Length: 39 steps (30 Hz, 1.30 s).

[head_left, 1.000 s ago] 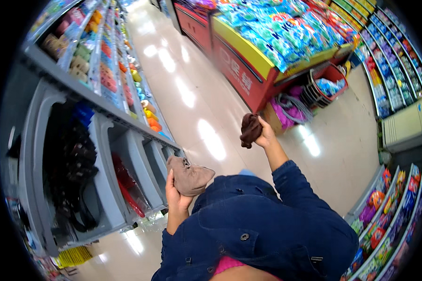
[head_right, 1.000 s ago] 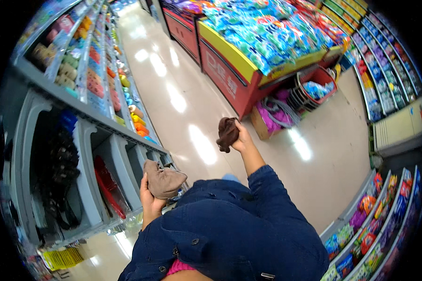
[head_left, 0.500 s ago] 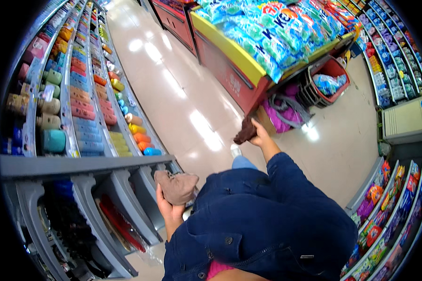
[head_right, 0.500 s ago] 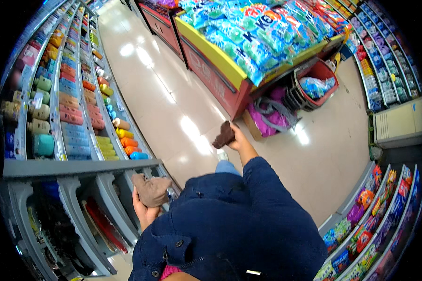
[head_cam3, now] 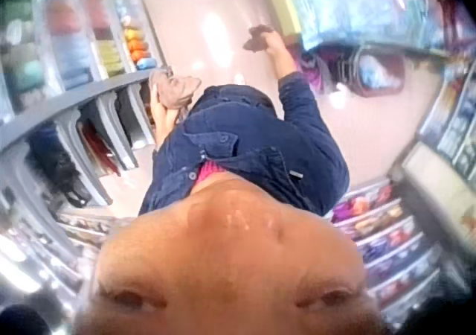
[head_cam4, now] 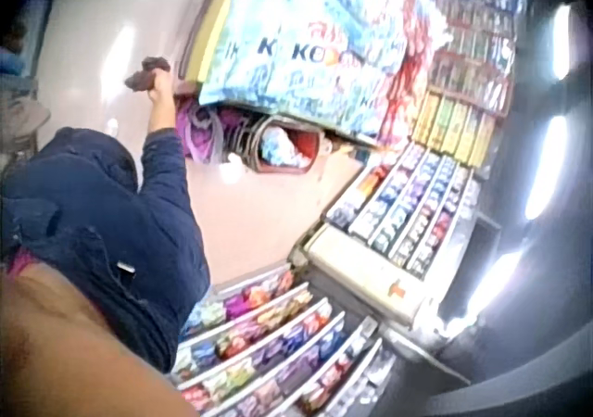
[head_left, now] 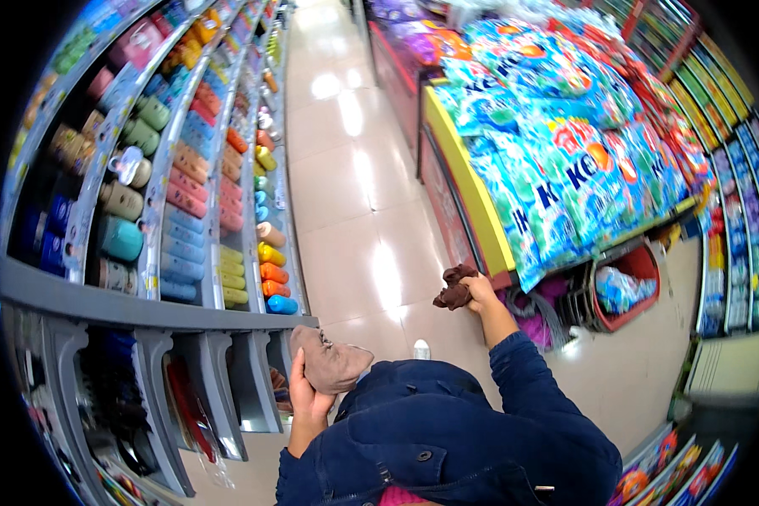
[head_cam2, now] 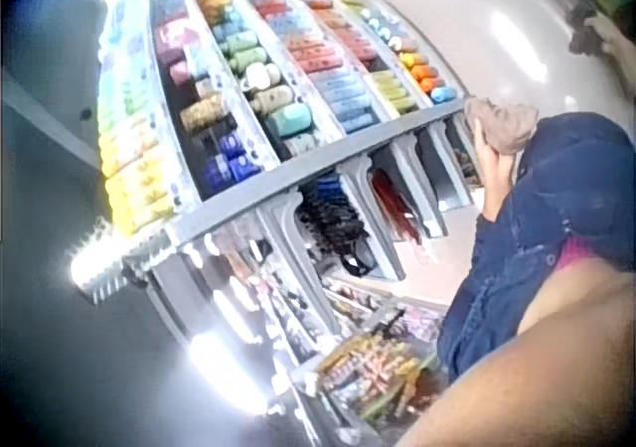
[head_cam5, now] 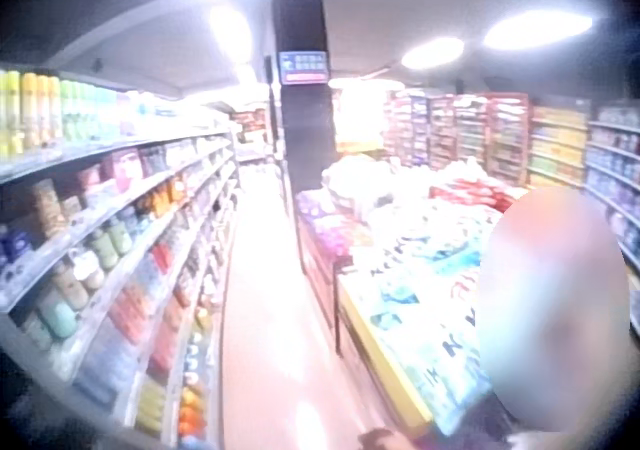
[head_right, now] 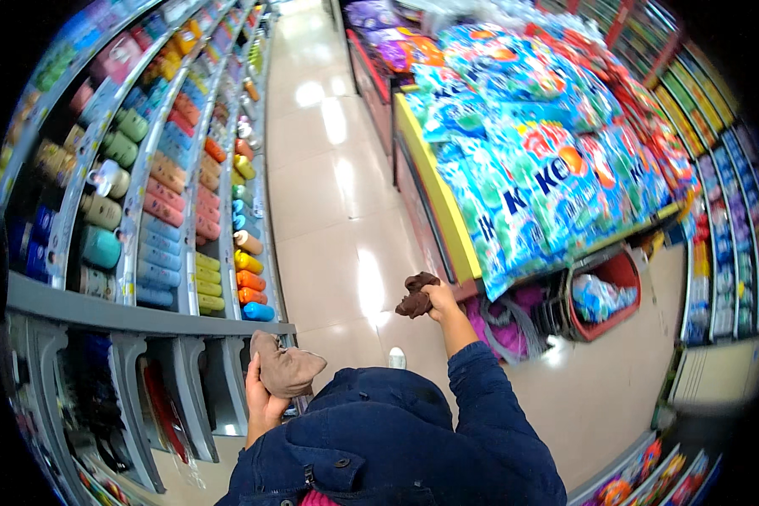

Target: The person walks through a store aisle and wipes various shelves and items with a cloth. They handle a stool, a basket, and several small objects like glasses and boxes, wiping them individually before placing them back.

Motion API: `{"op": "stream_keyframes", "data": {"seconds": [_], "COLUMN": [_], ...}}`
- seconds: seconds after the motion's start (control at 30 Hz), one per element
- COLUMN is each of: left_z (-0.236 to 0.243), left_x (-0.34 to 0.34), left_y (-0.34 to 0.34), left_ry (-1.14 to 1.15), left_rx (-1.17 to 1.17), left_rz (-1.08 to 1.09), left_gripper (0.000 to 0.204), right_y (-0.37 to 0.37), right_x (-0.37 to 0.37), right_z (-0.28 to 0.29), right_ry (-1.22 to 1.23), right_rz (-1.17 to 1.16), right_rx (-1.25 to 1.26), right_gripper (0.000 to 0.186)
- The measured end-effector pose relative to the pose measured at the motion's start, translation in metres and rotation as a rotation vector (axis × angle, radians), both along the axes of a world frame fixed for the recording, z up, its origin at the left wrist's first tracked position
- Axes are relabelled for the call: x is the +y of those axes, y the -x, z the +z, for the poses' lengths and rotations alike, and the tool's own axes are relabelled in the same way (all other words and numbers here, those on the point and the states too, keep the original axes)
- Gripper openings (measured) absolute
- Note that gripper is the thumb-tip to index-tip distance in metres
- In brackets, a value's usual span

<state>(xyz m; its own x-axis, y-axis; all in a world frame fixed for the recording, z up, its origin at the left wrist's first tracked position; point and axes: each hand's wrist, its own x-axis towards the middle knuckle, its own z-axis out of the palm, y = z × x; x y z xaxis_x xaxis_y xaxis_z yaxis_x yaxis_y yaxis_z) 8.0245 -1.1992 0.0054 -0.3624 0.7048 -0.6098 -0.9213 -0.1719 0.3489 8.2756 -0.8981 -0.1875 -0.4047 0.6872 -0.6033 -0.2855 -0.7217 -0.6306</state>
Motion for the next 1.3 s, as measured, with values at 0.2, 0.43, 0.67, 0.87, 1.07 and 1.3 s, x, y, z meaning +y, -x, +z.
{"op": "stream_keyframes", "data": {"seconds": [0.2,0.43,0.67,0.87,1.07,1.3], "left_z": [0.001,-0.029,-0.018,-0.015,-0.032,-0.035], "left_x": [0.026,0.082,0.218,0.383,0.505,0.602], "left_y": [0.026,0.100,0.189,0.221,0.229,0.266], "left_ry": [-0.022,-0.067,-0.191,-0.352,-0.303,-0.234], "left_rx": [0.050,0.026,0.000,-0.160,-0.201,-0.170], "left_rz": [0.132,0.219,0.018,-0.300,-0.413,-0.325], "left_gripper": [0.040,0.043,0.047,0.049,0.048,0.045], "right_y": [0.088,0.196,0.274,0.327,0.335,0.338], "right_x": [0.055,0.154,0.252,0.260,0.318,0.504], "right_z": [0.011,0.023,0.095,0.143,0.131,0.080], "right_ry": [0.198,0.108,-0.105,-0.120,0.173,-0.332], "right_rz": [0.131,0.241,0.069,0.084,0.166,0.171], "right_rx": [0.270,0.295,0.414,0.423,0.407,-0.136], "right_gripper": [0.032,0.037,0.030,0.030,0.027,0.019]}}
